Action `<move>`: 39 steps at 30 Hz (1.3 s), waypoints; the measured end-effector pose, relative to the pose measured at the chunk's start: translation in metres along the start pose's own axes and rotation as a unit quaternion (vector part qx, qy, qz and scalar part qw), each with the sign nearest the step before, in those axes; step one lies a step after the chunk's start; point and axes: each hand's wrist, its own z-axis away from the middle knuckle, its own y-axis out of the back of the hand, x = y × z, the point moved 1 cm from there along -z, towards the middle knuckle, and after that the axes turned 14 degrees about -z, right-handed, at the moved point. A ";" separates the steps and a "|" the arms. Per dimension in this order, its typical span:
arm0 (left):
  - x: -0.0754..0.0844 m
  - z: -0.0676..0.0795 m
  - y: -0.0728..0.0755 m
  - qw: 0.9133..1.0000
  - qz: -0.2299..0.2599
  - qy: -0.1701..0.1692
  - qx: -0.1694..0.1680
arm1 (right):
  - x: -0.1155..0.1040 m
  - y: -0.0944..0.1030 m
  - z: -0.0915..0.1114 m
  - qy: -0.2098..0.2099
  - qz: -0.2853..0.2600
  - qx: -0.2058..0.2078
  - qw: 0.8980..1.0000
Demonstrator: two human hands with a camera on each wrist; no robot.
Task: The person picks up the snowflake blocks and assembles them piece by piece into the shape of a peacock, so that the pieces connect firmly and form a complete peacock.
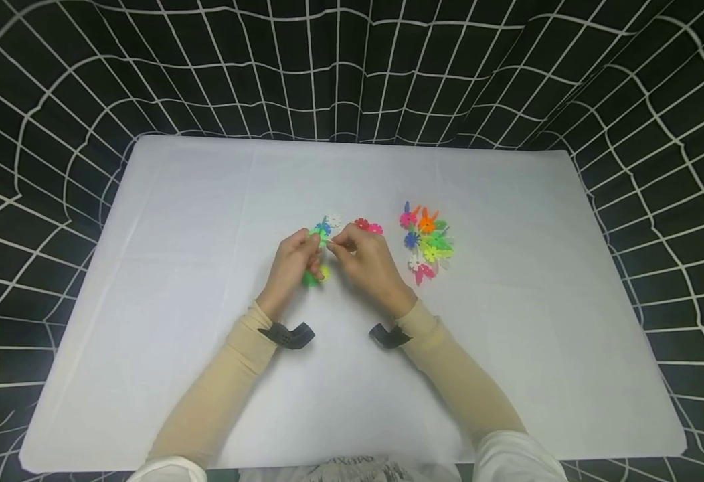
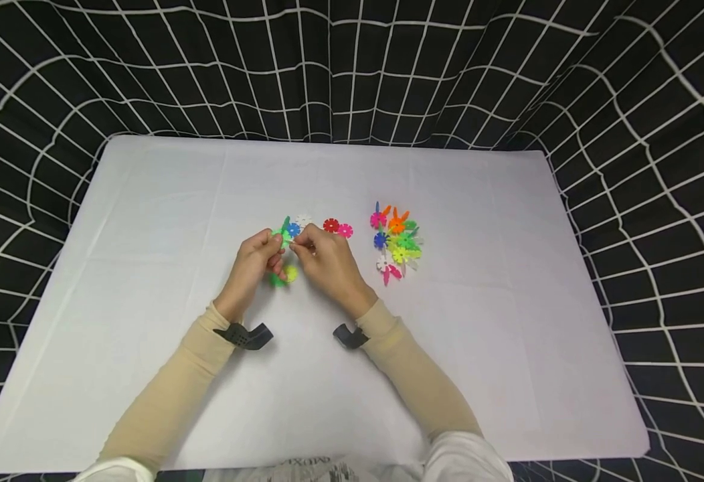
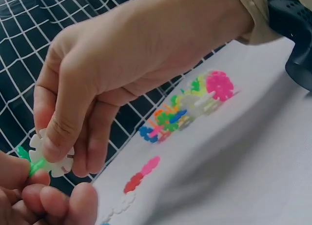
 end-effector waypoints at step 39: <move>-0.004 -0.006 0.028 0.979 0.163 -0.083 -0.088 | 0.008 0.021 -0.010 -0.222 -0.303 -0.064 0.925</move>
